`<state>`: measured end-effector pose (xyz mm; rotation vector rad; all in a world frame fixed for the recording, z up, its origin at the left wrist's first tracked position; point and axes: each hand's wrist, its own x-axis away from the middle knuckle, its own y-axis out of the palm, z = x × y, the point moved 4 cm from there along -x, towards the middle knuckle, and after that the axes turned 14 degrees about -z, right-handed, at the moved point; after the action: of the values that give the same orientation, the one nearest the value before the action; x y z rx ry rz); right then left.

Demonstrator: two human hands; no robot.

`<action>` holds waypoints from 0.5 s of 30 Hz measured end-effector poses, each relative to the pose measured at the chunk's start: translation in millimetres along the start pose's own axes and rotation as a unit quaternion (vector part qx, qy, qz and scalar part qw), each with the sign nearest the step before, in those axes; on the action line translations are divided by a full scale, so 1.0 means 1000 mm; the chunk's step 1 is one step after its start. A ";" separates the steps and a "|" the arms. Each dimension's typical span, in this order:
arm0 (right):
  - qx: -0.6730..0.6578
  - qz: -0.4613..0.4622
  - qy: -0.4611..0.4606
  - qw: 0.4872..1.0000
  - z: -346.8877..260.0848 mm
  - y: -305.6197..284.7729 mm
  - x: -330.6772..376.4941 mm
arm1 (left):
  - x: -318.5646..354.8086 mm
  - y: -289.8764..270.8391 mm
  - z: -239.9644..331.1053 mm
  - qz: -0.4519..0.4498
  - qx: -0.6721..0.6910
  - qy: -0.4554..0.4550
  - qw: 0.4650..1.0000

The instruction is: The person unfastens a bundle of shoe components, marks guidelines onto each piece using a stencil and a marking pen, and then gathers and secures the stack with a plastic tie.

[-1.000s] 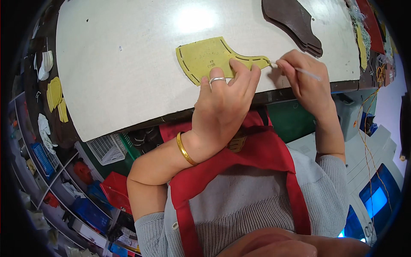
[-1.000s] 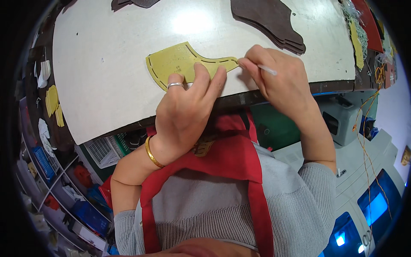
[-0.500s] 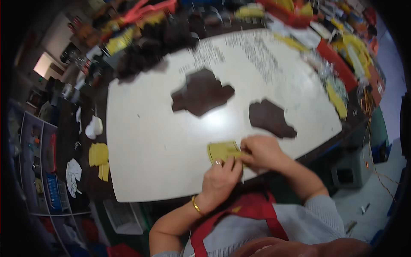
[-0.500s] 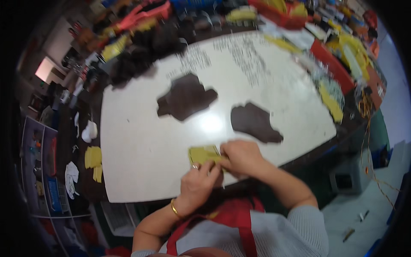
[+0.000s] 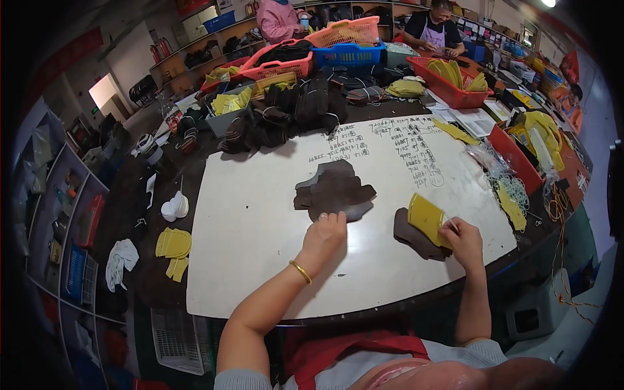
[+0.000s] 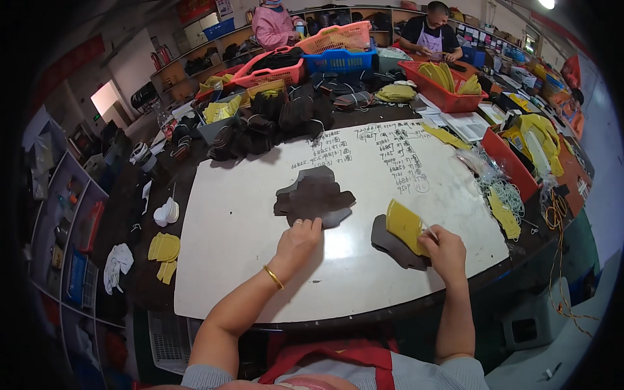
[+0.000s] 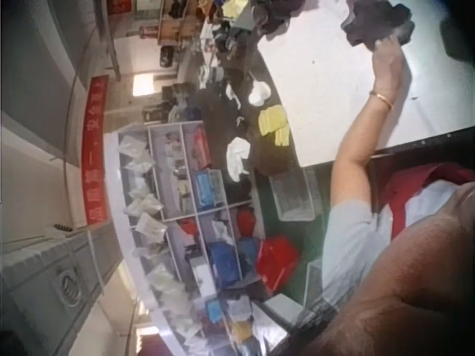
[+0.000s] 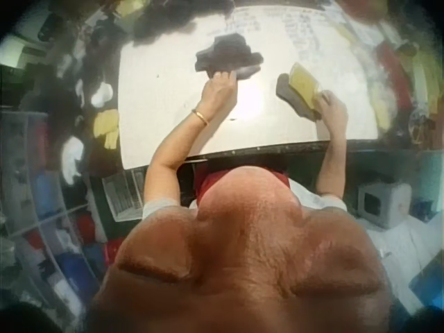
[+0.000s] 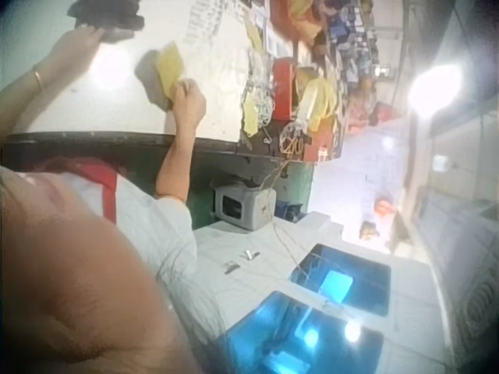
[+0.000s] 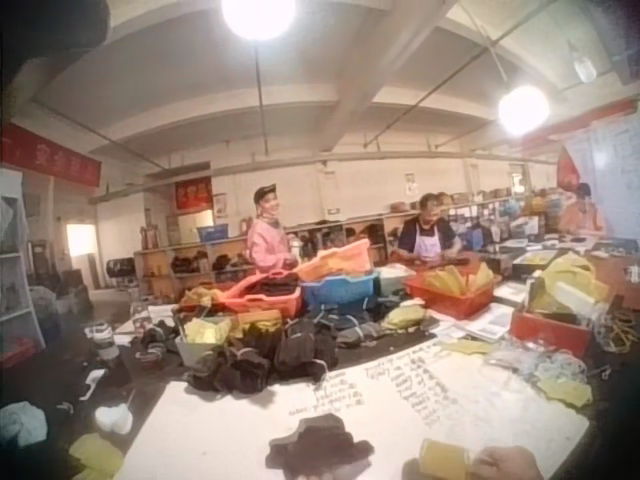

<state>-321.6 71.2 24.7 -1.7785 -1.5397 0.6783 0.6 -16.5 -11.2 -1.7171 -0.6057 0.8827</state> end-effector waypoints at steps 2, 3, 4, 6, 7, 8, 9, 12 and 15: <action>-0.049 0.037 -0.030 0.998 0.001 0.004 0.006 | 0.005 -0.005 -0.004 -0.006 0.011 -0.004 1.000; -0.097 0.035 -0.047 0.994 -0.002 0.009 0.010 | 0.009 -0.008 -0.004 -0.014 0.025 -0.008 1.000; -0.143 0.033 -0.065 0.987 -0.007 0.014 0.011 | 0.011 -0.011 -0.006 -0.016 0.025 -0.011 0.999; -0.179 0.005 -0.081 0.981 -0.017 0.028 0.014 | 0.023 -0.014 -0.006 -0.020 0.079 -0.022 0.996; -0.213 -0.018 -0.091 0.973 -0.020 0.036 0.015 | 0.032 -0.022 0.002 -0.031 0.088 -0.025 0.995; -0.202 -0.006 -0.112 0.973 -0.023 0.039 0.015 | 0.042 -0.038 0.019 -0.046 0.092 0.000 0.995; -0.195 -0.016 -0.125 0.973 -0.030 0.039 0.015 | 0.056 -0.049 0.033 -0.067 0.102 0.021 0.992; -0.152 -0.068 -0.153 0.974 -0.034 0.047 0.004 | 0.091 -0.050 0.064 -0.081 0.130 0.037 0.988; -0.226 -0.165 -0.159 0.947 -0.054 0.063 0.007 | 0.120 -0.073 0.058 -0.051 0.200 -0.002 0.978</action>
<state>-240.3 65.2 10.6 -1.7111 -2.3016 0.4845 28.3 130.1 17.3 -1.3104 -0.4750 0.8679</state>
